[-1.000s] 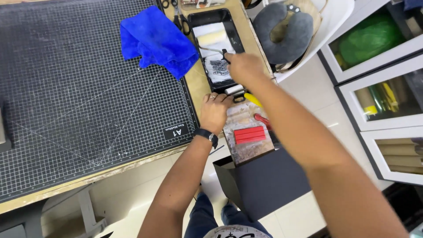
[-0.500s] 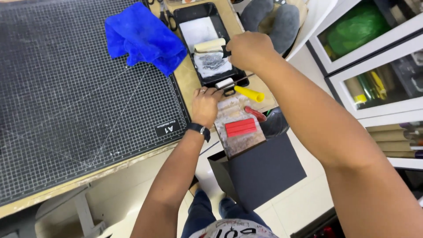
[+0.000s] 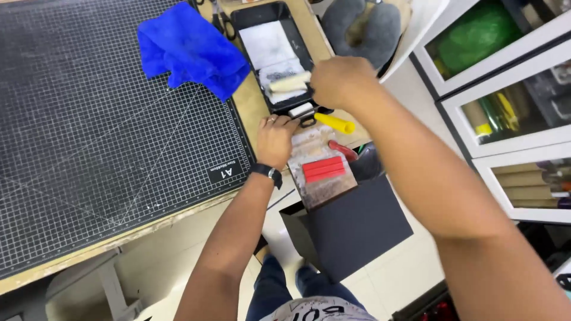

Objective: Applying adhesive to a block with a roller and then smoothing a black sheet onto it using a squeegee.

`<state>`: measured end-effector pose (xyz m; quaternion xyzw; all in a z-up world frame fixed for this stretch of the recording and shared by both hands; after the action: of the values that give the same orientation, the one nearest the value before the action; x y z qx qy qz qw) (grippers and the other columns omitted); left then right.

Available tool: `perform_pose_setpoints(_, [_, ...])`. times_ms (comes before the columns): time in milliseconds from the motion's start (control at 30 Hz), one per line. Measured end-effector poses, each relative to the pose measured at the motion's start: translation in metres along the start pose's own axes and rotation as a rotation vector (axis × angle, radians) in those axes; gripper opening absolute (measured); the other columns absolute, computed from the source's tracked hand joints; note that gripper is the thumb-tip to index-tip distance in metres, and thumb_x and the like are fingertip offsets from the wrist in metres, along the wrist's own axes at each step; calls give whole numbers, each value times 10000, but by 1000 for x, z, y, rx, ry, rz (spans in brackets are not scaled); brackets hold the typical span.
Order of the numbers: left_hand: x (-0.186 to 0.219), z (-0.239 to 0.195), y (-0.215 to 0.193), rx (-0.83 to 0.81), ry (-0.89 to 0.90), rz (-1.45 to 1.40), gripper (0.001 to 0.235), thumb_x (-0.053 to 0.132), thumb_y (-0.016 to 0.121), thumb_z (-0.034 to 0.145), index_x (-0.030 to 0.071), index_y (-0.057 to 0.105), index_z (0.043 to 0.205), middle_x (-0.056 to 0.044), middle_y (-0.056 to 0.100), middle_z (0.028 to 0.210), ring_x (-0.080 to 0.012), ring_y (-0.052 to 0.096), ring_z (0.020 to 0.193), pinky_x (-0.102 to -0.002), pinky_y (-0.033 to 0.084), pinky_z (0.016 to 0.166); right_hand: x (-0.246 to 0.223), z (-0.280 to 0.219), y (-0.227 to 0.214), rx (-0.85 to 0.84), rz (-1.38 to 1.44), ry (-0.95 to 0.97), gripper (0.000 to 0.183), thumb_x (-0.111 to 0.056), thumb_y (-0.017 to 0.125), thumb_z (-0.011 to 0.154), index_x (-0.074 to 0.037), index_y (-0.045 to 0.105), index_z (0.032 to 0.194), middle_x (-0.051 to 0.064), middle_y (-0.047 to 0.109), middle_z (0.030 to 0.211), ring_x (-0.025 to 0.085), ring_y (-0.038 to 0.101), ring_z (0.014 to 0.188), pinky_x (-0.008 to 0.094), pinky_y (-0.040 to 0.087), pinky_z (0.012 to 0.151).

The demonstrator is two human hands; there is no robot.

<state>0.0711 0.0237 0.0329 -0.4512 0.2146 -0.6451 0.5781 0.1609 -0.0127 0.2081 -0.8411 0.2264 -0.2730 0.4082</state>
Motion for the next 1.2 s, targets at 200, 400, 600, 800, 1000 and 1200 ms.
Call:
perform_pose_setpoints(200, [-4,1,5,-14,-18,-16,283,99,626,884,182,796,1094,-22,734,982,-288,630,912,-430,427,861,-1,16,-7,193,101,20,357,-151,477,963,-249,701,1224,93,711,1175,352,679,1078,498,575,801])
perform_pose_setpoints(400, [-4,3,7,-42,24,2,353,63,590,871,181,794,1134,-24,704,974,-351,568,1025,-468,447,836,-3,34,8,161,77,13,315,-188,529,948,-98,724,1178,113,746,1125,358,730,998,500,597,766])
perform_pose_setpoints(600, [-7,-1,9,-35,-11,37,343,27,630,865,178,804,1119,-32,715,958,-347,559,998,-467,464,843,-2,-1,-3,38,42,19,313,-89,464,939,-96,719,1121,82,732,1039,343,703,913,471,580,686])
perform_pose_setpoints(800, [-9,-1,10,-34,-13,40,270,124,635,914,178,809,1114,-25,704,928,-355,546,1013,-470,465,824,5,54,34,242,188,15,287,-117,592,907,-236,720,1134,82,702,1141,345,678,1060,502,575,792])
perform_pose_setpoints(1000, [11,-9,3,-68,19,48,333,193,571,941,182,752,1221,-44,691,1094,-369,499,1144,-455,481,908,99,-74,41,683,520,-31,510,-353,671,947,-192,626,1429,197,709,1237,509,642,1064,605,502,821])
perform_pose_setpoints(1200, [201,-67,-95,56,-116,-713,300,141,579,961,134,642,1254,-105,637,1298,-328,569,1227,-462,377,1090,173,-251,102,835,1048,-87,334,-176,598,1132,-46,563,1438,101,644,885,130,626,605,271,525,562])
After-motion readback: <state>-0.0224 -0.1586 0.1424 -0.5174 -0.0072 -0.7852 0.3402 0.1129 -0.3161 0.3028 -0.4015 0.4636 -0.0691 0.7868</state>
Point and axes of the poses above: each hand's wrist, its own z-axis towards the middle knuckle, its own y-axis out of the palm, x = y × z, the point moved 8 cm from there along z, towards the middle knuckle
